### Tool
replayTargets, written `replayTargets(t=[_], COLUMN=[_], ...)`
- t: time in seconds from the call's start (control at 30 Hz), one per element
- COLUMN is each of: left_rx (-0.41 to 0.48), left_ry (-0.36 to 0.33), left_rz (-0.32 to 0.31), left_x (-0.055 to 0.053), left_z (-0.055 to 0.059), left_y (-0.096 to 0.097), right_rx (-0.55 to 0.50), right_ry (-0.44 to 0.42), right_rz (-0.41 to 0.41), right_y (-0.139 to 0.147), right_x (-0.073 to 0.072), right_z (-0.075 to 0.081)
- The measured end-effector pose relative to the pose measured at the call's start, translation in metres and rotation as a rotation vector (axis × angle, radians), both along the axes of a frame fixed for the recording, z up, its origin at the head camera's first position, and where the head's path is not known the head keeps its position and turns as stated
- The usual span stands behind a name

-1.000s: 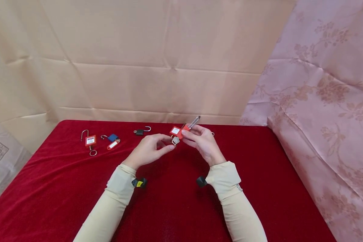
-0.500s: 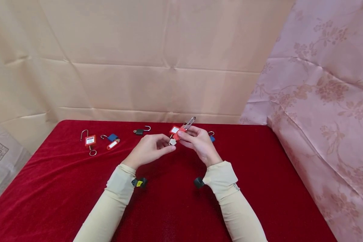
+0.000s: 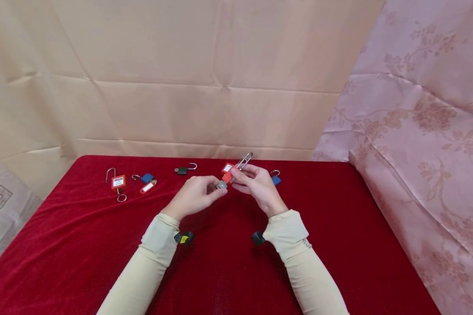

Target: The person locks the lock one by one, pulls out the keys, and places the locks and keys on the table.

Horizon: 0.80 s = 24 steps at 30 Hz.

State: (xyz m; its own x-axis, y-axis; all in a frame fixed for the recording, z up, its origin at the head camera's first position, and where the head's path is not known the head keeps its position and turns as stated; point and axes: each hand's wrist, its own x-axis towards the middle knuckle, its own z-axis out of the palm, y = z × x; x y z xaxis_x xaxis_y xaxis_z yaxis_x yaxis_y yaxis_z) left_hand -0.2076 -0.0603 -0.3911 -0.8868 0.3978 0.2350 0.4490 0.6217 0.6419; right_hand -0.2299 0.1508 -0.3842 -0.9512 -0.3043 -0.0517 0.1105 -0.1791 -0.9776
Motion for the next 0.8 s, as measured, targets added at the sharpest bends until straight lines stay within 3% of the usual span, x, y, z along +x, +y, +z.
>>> replayTargets(t=[0.17, 0.47, 0.63, 0.8], left_rx=[0.014, 0.117, 0.126, 0.153], left_ry=[-0.047, -0.231, -0.279, -0.392], left_rz=[-0.011, -0.036, -0.047, -0.116], left_x=[-0.001, 0.003, 0.003, 0.006], left_z=[0.002, 0.016, 0.013, 0.01], left_y=[-0.004, -0.02, -0.024, -0.023], right_rx=[0.026, 0.083, 0.099, 0.192], right_ry=[0.009, 0.067, 0.082, 0.112], right_rz=[-0.011, -0.08, -0.108, -0.137], right_y=[-0.002, -0.022, -0.03, -0.032], right_x=[-0.002, -0.012, -0.019, -0.017], right_z=[0.004, 0.022, 0.026, 0.022])
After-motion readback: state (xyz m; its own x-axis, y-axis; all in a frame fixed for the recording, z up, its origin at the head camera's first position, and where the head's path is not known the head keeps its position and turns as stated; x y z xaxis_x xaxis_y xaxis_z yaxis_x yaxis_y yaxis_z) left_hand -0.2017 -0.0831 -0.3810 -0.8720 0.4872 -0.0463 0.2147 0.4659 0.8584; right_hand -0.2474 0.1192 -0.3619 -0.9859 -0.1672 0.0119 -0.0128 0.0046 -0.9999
